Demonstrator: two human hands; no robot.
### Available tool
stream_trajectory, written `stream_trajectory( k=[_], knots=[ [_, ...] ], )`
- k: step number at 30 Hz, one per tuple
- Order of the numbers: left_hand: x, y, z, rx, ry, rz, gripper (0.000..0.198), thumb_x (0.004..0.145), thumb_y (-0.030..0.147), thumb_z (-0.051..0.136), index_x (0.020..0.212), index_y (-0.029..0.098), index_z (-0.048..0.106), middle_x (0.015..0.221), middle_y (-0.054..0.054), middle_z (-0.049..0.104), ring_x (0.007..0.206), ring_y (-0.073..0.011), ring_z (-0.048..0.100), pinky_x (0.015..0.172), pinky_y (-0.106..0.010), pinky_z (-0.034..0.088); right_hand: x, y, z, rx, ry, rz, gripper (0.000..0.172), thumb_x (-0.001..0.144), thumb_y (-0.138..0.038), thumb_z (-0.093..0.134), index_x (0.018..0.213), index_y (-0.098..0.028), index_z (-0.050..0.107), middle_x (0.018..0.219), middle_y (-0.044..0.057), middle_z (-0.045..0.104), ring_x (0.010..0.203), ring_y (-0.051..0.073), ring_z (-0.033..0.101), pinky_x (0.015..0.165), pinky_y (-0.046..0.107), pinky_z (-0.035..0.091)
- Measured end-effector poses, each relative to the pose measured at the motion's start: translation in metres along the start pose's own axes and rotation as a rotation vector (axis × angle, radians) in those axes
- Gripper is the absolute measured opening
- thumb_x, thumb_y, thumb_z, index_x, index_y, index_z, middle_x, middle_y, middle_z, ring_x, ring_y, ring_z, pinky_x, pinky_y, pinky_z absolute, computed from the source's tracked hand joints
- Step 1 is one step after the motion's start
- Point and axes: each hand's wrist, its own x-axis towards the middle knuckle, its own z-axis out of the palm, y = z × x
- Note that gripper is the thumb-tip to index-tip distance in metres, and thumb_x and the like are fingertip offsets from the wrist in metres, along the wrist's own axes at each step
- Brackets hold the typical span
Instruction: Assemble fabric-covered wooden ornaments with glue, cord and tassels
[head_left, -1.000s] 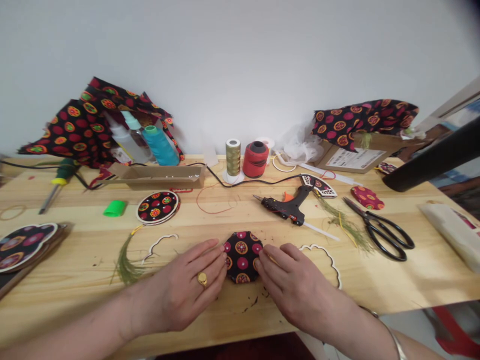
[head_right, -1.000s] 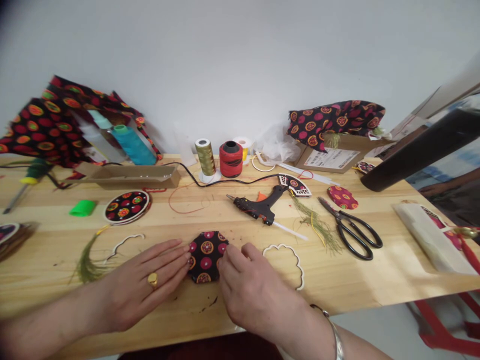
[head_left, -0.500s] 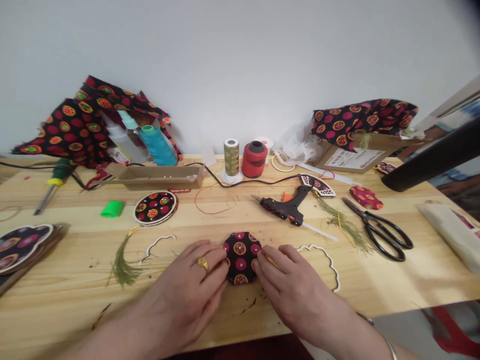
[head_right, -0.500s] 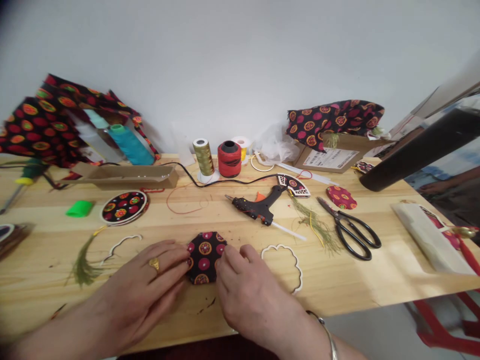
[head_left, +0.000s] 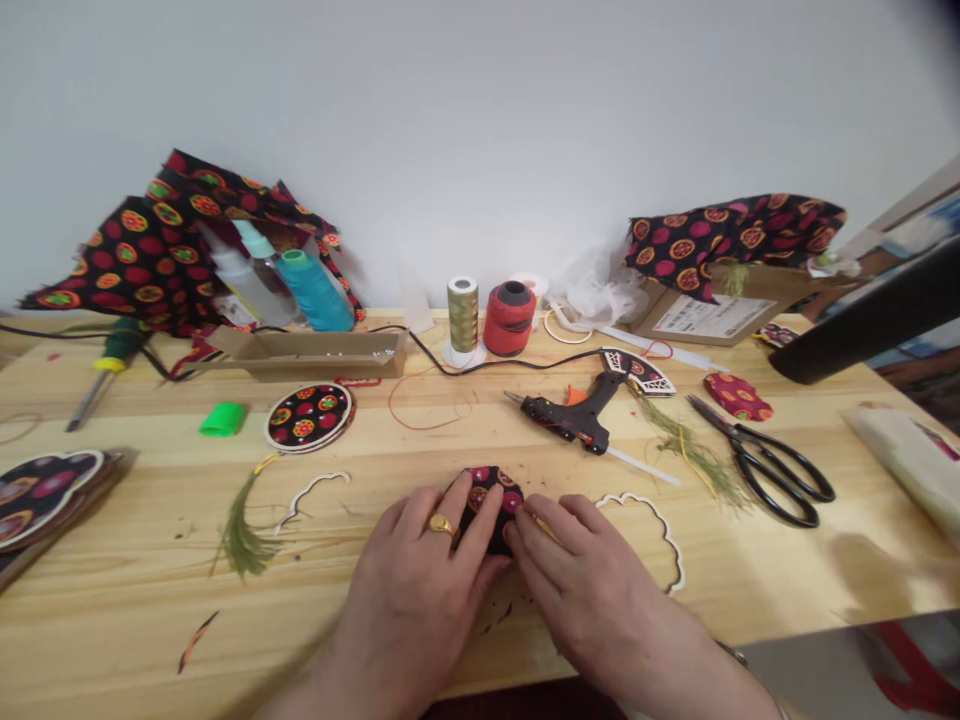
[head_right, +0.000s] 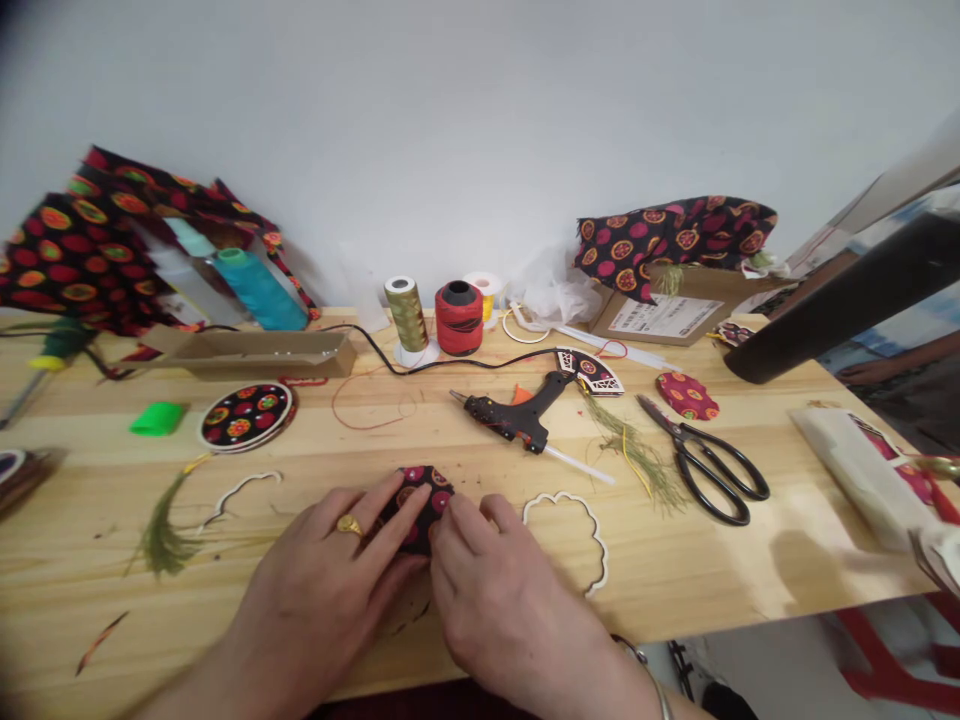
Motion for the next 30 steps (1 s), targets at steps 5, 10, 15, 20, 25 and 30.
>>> stream_trajectory(
  k=[5,10,15,20,25,30],
  knots=[
    [-0.002,0.003,0.003,0.049,-0.002,0.014,0.034,0.09,0.026,0.051,0.116,0.013,0.068,0.121,-0.018,0.066,0.088,-0.0305,0.058,0.068,-0.047,0.056,-0.003,-0.002,0.004,0.001,-0.025,0.016,0.022,0.092,-0.02,0.052,0.101,-0.009,0.068,0.107,0.016,0.069,0.101,0.029,0.053,0.077,0.042,0.042],
    [-0.004,0.001,0.006,0.077,0.04,0.062,0.035,0.09,0.025,0.05,0.116,0.009,0.068,0.121,-0.021,0.065,0.089,-0.0316,0.058,0.068,-0.046,0.054,-0.002,-0.006,0.003,-0.028,-0.068,0.035,0.024,0.091,-0.019,0.054,0.107,-0.006,0.066,0.114,0.018,0.067,0.101,0.03,0.055,0.077,0.042,0.045],
    [-0.004,-0.002,0.008,0.089,0.025,0.088,0.035,0.09,0.027,0.052,0.117,0.011,0.068,0.122,-0.021,0.064,0.092,-0.0318,0.059,0.071,-0.047,0.054,-0.006,-0.003,0.002,-0.004,0.098,0.094,0.031,0.091,-0.01,0.046,0.117,-0.003,0.061,0.116,0.016,0.067,0.11,0.03,0.054,0.086,0.044,0.045],
    [-0.002,-0.004,0.008,0.099,0.052,0.112,0.035,0.089,0.029,0.052,0.115,0.012,0.069,0.118,-0.02,0.067,0.09,-0.0326,0.059,0.066,-0.046,0.054,-0.019,0.019,-0.006,-0.033,0.322,0.273,0.025,0.087,-0.005,0.05,0.108,-0.007,0.064,0.098,0.013,0.071,0.097,0.026,0.06,0.082,0.039,0.048],
    [0.0,-0.003,0.007,0.073,0.066,0.103,0.034,0.087,0.027,0.053,0.112,0.011,0.07,0.117,-0.022,0.067,0.086,-0.0324,0.059,0.064,-0.049,0.055,-0.053,0.06,-0.028,-0.275,0.214,0.559,0.015,0.086,-0.007,0.053,0.092,-0.013,0.065,0.09,0.013,0.07,0.084,0.025,0.061,0.077,0.037,0.049],
    [-0.001,-0.002,0.007,0.082,0.07,0.11,0.034,0.087,0.024,0.053,0.113,0.009,0.069,0.116,-0.023,0.067,0.086,-0.0333,0.059,0.062,-0.049,0.056,-0.102,0.104,-0.042,-0.548,-0.28,0.959,0.027,0.084,-0.002,0.044,0.103,-0.004,0.063,0.096,0.022,0.069,0.086,0.031,0.063,0.076,0.039,0.046]
  ],
)
